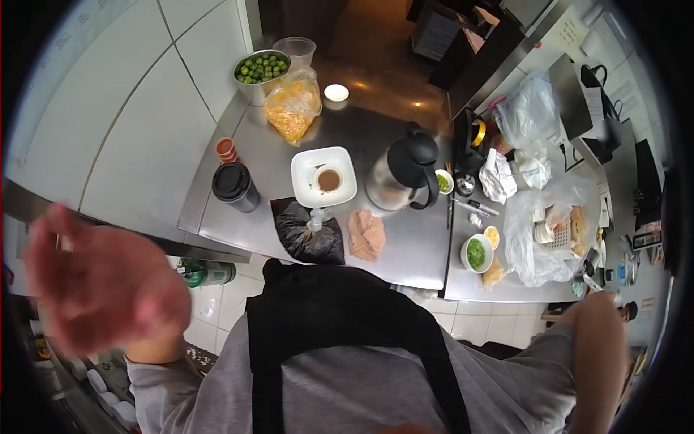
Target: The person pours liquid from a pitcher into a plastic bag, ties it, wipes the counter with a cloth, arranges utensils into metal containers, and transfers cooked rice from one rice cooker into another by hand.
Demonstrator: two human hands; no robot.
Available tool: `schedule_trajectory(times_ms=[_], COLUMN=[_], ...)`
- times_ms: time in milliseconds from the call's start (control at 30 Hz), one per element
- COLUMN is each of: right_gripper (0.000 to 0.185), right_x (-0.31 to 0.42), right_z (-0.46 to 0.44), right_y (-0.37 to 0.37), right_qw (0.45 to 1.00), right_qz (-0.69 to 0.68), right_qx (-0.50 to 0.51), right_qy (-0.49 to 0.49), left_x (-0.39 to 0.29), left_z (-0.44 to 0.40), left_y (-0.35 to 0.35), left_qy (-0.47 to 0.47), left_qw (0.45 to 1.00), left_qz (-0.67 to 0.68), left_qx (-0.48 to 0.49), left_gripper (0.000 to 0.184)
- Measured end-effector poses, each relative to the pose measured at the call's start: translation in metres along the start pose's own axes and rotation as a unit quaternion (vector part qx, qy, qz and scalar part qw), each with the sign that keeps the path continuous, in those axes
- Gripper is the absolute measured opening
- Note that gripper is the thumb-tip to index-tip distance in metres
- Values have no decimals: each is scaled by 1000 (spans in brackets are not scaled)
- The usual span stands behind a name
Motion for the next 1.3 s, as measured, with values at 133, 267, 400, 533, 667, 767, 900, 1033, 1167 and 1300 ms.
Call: schedule_trajectory(times_ms=[133, 267, 400, 533, 667, 767, 900, 1033, 1167, 1300], right_gripper=[35, 15, 30, 48, 53, 39, 38, 36, 43, 48], right_x=[-21, 29, 174, 234, 247, 249, 215, 185, 174, 201], right_z=[44, 230, 335, 388, 397, 403, 373, 338, 308, 304], right_y=[1, 100, 230, 299, 343, 359, 342, 297, 224, 167], right_qw=[990, 801, 357, 157, 34, 43, 67, 79, 69, 84], right_qz=[43, -36, -503, -506, -506, -498, -508, -558, -517, -466], right_qx=[-129, -93, 123, 75, 0, -52, -64, -33, -33, -14], right_qy=[18, 590, 777, 845, 862, 864, 856, 825, 852, 881], left_x=[16, 27, 19, 14, 9, 18, 28, 46, 56, 81], left_z=[110, 255, 289, 314, 310, 330, 334, 330, 260, 210], left_y=[50, 83, 125, 146, 144, 117, 97, 98, 118, 125], left_qy=[-265, -614, -551, -459, -490, -805, -828, -822, -750, -648], left_qw=[943, 731, 762, 781, 791, 560, 463, 460, 592, 625], left_qz=[-79, -36, -70, -143, -80, 155, 314, 335, 286, 419], left_qx=[184, 297, 333, 398, 358, 117, -43, 10, 71, 119], left_gripper=[50, 51, 45, 30, 16, 39, 26, 16, 19, 22])
Point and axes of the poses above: each hand's wrist, its own z-axis away from the middle knuckle, its own y-axis out of the palm, x = y × z, the point moved 5 cm from there along -z, towards the middle knuckle, and after that the axes turned 12 degrees about -y, right-handed, at the moved point
